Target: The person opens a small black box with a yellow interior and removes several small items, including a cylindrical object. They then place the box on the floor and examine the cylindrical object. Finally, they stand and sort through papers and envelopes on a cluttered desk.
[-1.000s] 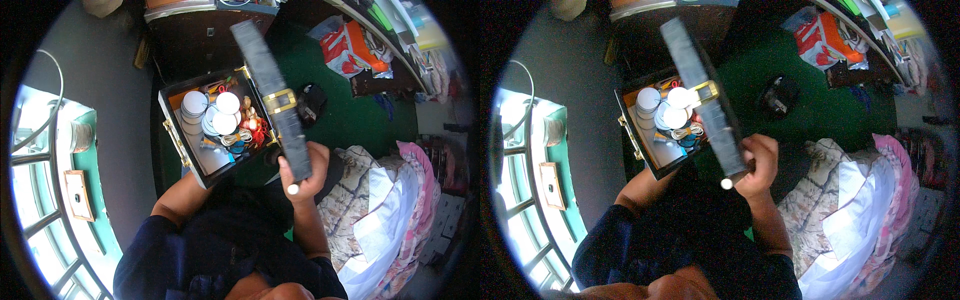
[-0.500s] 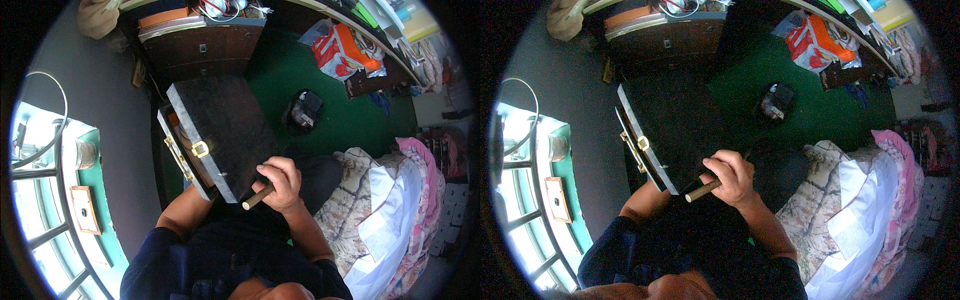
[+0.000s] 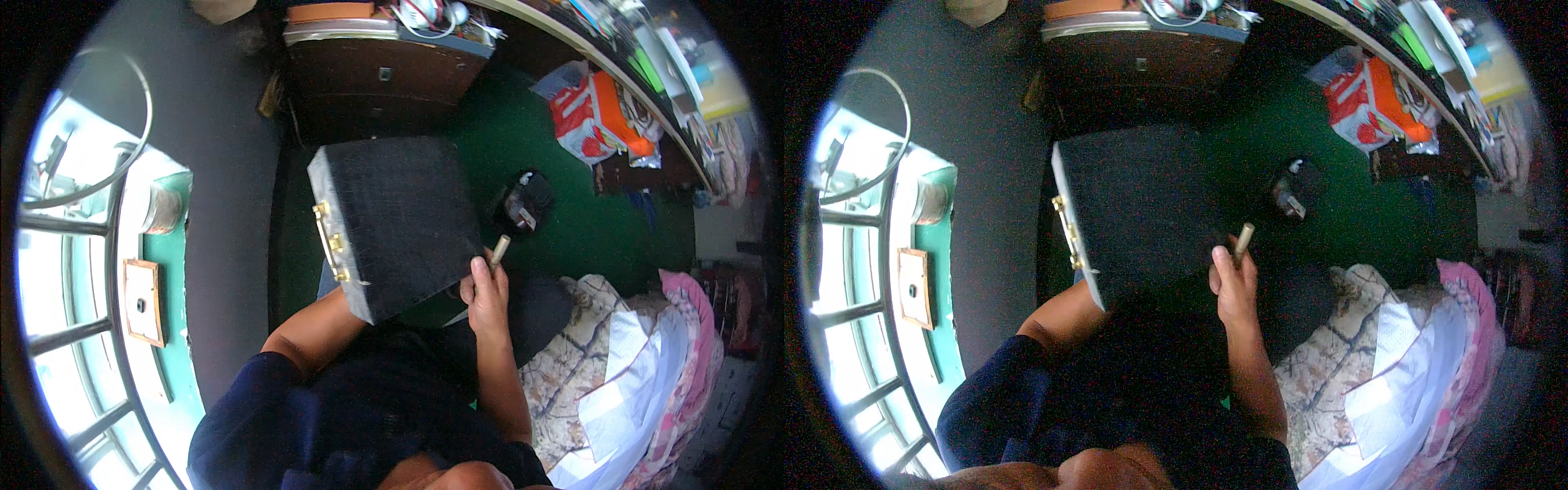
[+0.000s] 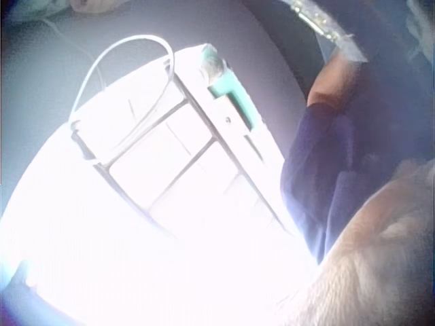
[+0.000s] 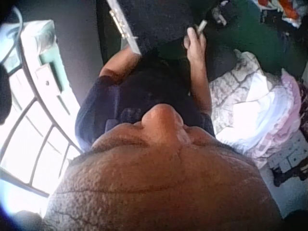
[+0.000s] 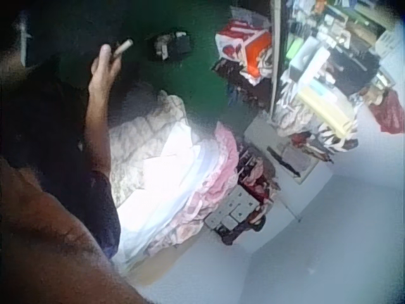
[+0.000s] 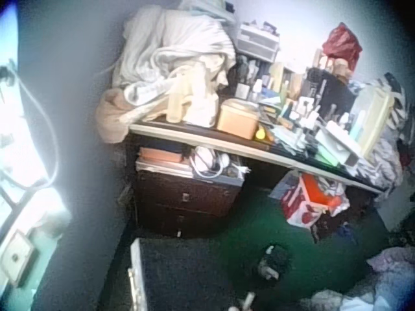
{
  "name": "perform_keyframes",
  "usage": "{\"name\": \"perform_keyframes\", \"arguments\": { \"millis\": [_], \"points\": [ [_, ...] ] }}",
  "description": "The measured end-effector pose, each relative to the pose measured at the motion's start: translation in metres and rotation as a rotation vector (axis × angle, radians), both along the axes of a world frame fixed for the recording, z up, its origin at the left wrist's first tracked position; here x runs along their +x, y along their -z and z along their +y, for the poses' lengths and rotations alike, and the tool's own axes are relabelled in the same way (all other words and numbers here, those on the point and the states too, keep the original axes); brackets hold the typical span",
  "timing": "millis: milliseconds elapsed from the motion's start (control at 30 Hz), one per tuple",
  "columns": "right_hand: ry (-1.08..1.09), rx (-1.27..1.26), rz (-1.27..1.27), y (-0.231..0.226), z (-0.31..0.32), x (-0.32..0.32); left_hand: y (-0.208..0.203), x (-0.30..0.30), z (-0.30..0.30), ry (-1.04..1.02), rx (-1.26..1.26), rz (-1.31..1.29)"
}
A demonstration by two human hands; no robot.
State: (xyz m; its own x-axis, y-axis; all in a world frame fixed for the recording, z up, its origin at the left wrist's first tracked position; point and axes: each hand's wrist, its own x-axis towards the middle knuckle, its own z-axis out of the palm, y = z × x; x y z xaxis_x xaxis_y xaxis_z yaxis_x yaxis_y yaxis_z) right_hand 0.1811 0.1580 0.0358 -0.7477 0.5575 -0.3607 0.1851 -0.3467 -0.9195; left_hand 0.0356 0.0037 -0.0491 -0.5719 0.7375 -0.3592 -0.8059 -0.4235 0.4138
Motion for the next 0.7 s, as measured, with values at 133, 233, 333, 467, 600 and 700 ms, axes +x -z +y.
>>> {"name": "perform_keyframes", "arguments": {
  "millis": [133,233,333,467,600,700],
  "points": [
    [-0.055,-0.169,0.025,0.012,0.008,0.002,0.001,0.001,0.002,-0.067,-0.045,0.006],
    [-0.102,-0.332,0.06,0.024,0.019,0.009,0.002,0.005,0.006,-0.093,-0.066,0.014],
    [-0.141,-0.459,0.111,0.054,0.032,0.019,0.001,0.01,0.016,-0.115,-0.089,0.023],
    [-0.115,-0.555,0.163,0.069,0.026,0.025,0.001,0.009,0.028,-0.123,-0.118,0.035],
    [-0.023,-0.689,0.213,0.08,0.024,0.033,0.004,0.008,0.028,-0.098,-0.148,0.058],
    [0.007,-0.728,0.28,0.091,0.029,0.037,0.005,0.008,0.026,-0.065,-0.175,0.081]
  ]
}}
